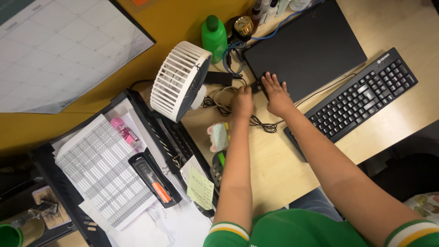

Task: The person untangles and arranges cables on a desk, moves a small fan and a white board, and then positions and types on a keyboard.

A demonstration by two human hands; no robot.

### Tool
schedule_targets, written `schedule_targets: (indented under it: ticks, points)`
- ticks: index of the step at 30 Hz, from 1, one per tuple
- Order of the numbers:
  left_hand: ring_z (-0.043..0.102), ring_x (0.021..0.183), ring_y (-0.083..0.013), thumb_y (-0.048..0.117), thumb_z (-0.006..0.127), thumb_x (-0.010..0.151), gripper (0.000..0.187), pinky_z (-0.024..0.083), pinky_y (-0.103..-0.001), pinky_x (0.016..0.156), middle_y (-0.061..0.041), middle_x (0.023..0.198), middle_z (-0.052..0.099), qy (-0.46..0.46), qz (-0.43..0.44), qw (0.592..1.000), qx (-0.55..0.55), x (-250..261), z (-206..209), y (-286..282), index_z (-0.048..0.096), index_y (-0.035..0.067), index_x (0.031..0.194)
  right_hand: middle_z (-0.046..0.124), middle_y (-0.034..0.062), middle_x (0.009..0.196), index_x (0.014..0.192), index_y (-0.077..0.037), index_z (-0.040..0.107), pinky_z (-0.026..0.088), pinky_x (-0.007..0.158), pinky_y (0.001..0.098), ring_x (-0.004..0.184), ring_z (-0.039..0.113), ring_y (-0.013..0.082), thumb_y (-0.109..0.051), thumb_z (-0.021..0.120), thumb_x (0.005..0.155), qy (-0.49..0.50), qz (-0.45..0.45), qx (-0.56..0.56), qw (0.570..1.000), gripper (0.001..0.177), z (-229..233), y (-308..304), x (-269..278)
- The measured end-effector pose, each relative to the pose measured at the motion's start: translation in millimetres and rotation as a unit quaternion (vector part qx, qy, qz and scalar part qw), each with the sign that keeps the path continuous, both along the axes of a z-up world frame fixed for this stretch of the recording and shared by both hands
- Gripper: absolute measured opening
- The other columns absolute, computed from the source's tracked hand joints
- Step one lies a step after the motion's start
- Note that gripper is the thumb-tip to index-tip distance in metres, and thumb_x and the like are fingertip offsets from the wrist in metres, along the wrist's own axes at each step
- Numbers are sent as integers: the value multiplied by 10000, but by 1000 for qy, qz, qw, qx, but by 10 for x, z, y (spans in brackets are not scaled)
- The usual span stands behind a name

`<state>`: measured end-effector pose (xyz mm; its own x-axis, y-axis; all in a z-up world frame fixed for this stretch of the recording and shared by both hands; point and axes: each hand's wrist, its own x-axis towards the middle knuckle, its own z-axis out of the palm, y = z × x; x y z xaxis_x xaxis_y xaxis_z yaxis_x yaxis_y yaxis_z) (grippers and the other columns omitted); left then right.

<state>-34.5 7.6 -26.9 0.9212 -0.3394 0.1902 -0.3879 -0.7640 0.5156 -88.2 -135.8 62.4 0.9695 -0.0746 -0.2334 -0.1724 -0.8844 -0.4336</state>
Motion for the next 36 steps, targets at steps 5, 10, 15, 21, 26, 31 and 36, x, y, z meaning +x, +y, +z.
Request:
schedule_targets:
  ticks: [5, 10, 15, 21, 26, 31, 36]
  points:
    - [693, 930, -364, 48, 638, 853, 164, 571, -450, 808, -133, 1039, 697, -17, 8, 995, -95, -56, 39, 18, 678, 50, 1012, 152, 102, 1721, 1616, -113, 251, 131, 1259, 561, 1590, 107, 295, 141, 560, 697, 1, -2, 4, 1000, 1003, -16, -1, 2]
    - [685, 934, -369, 70, 688, 841, 144, 564, -458, 817, -135, 1009, 695, 2, 12, 991, -135, -31, 95, 13, 679, 51, 983, 156, 116, 1718, 1613, -101, 258, 134, 1248, 577, 1585, 113, 306, 125, 565, 709, -10, 2, 11, 1000, 981, -21, -22, -2]
    - [679, 955, -372, 71, 691, 814, 162, 558, -463, 814, -151, 1042, 695, -9, 5, 996, -88, -61, 79, -17, 678, 41, 973, 165, 104, 1717, 1610, -107, 266, 134, 1250, 576, 1589, 116, 302, 131, 558, 696, -2, -1, 5, 1000, 988, -50, -15, -10]
    - [687, 998, -349, 51, 640, 830, 171, 572, -443, 849, -133, 1084, 692, -34, -1, 996, -78, 1, -18, -121, 673, 47, 998, 158, 113, 1718, 1618, -101, 257, 150, 1247, 586, 1587, 127, 308, 116, 577, 694, -15, 6, 1, 1000, 1001, -70, -17, -4]
    - [682, 929, -370, 62, 645, 860, 218, 564, -473, 794, -164, 1109, 663, -53, 29, 998, 8, -94, 212, -279, 668, 55, 1076, 144, 122, 1692, 1583, -105, 278, 178, 1210, 616, 1558, 134, 319, -15, 698, 696, 15, 22, 14, 1000, 985, 101, -50, -1]
    - [669, 932, -374, 144, 687, 853, 180, 566, -466, 745, -163, 1020, 629, -23, -2, 1000, -11, -612, 582, -560, 641, 49, 999, 281, 125, 1672, 1506, -108, 451, 196, 1183, 680, 1553, 218, 323, -153, 712, 818, -15, -18, 12, 1000, 737, 12, -353, -336]
    - [667, 966, -348, 153, 695, 847, 139, 566, -473, 819, -122, 980, 645, -55, -80, 995, 0, -1030, 573, -827, 665, 67, 953, 349, 225, 1637, 1488, -89, 518, 200, 1199, 690, 1557, 256, 380, -159, 684, 879, -93, -107, -63, 988, 635, -284, -904, -955]
